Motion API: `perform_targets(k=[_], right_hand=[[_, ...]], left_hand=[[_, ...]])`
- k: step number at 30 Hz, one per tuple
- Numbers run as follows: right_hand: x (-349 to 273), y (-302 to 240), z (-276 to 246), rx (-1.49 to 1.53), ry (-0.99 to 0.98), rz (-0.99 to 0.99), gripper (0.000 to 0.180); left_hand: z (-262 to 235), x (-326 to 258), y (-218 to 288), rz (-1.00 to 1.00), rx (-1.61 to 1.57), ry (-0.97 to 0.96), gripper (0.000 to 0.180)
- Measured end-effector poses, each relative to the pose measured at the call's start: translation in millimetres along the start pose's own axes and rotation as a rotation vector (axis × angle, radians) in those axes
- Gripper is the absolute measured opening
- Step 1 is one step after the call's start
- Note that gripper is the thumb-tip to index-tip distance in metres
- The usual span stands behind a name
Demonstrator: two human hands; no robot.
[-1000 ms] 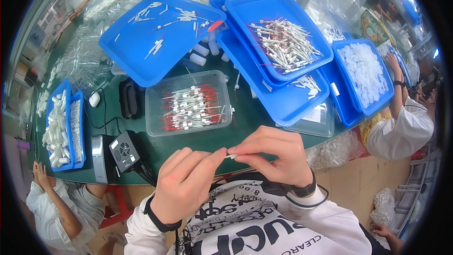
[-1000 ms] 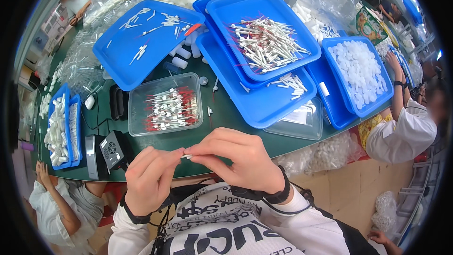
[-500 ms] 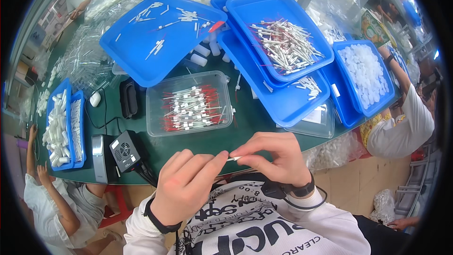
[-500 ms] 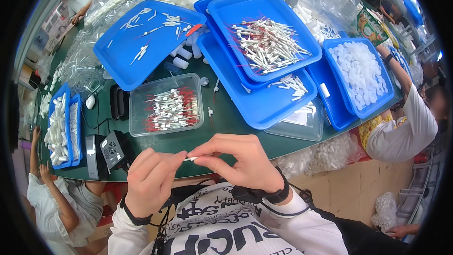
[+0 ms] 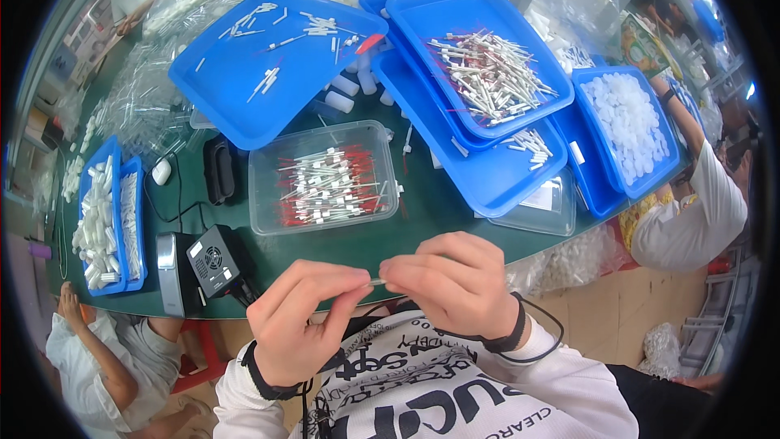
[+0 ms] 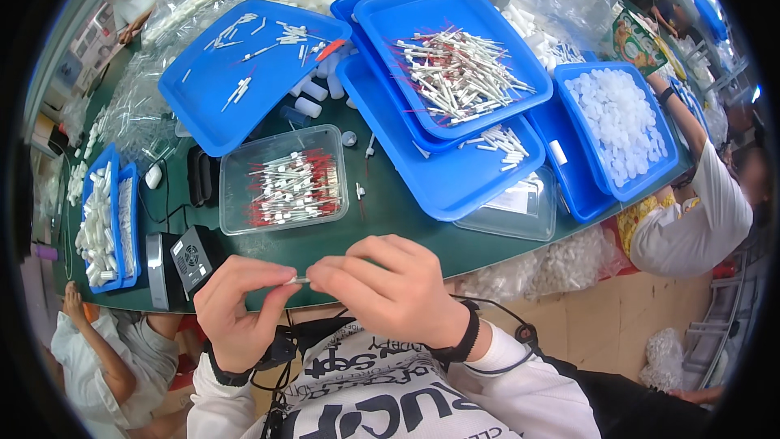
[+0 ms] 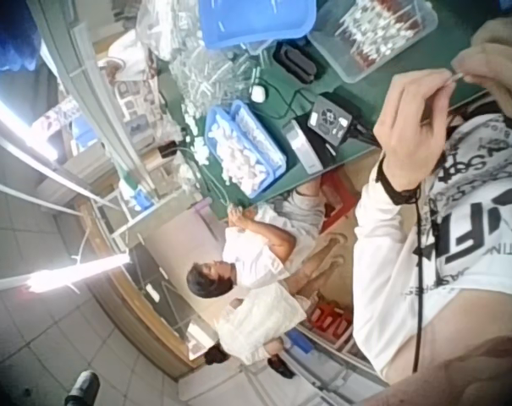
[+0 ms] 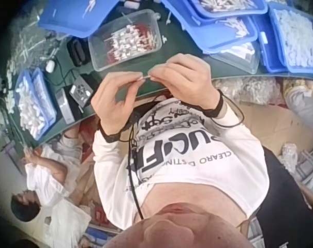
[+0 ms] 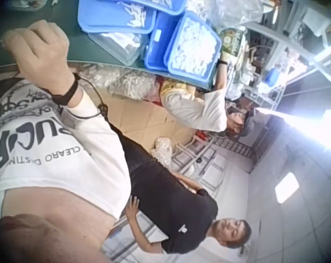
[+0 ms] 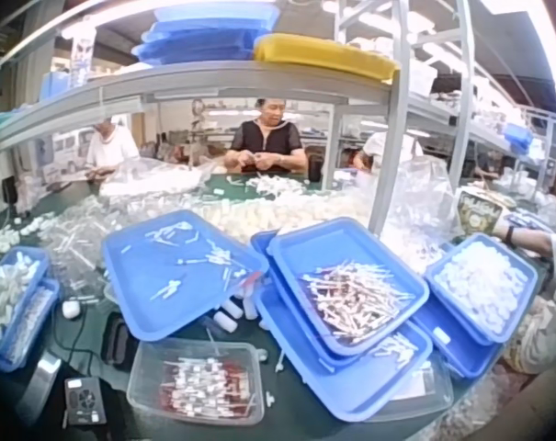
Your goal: The person repeatedly picks up small white cylindrical components and red-tipped sticks from blue trays on a green table. They insert the sticks into the cylinders by hand and place the assembled units into a clear plastic container. The process is repetitive and performed one at a time.
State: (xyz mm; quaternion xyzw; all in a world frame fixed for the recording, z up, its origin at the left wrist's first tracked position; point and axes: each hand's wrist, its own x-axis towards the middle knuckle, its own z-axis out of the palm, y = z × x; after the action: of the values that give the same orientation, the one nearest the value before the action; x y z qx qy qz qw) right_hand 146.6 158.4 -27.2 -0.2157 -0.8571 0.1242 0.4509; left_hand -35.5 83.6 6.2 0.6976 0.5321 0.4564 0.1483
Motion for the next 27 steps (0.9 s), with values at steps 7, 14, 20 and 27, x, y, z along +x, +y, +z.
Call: perform_targets(k=[7,14,20,27], right_hand=[[-9,6,6,0.180,0.039,-0.048,0.023],[1,10,-6,0.433,-0.164,0.185,0.034],[11,12,-9,0.186,-0.396,0.157,0.022],[37,51,-55,0.065,-0.286,0.384,0.009]], left_hand=[[4,0,-3,0.072,-0.078,-0.006,0.023],[1,-1,-8,0.067,-0.079,-0.040,0.023],[5,14,-15,0.085,0.008,-0.080,0.023],[-11,45,-27,-0.023,0.195,-0.145,0.045]])
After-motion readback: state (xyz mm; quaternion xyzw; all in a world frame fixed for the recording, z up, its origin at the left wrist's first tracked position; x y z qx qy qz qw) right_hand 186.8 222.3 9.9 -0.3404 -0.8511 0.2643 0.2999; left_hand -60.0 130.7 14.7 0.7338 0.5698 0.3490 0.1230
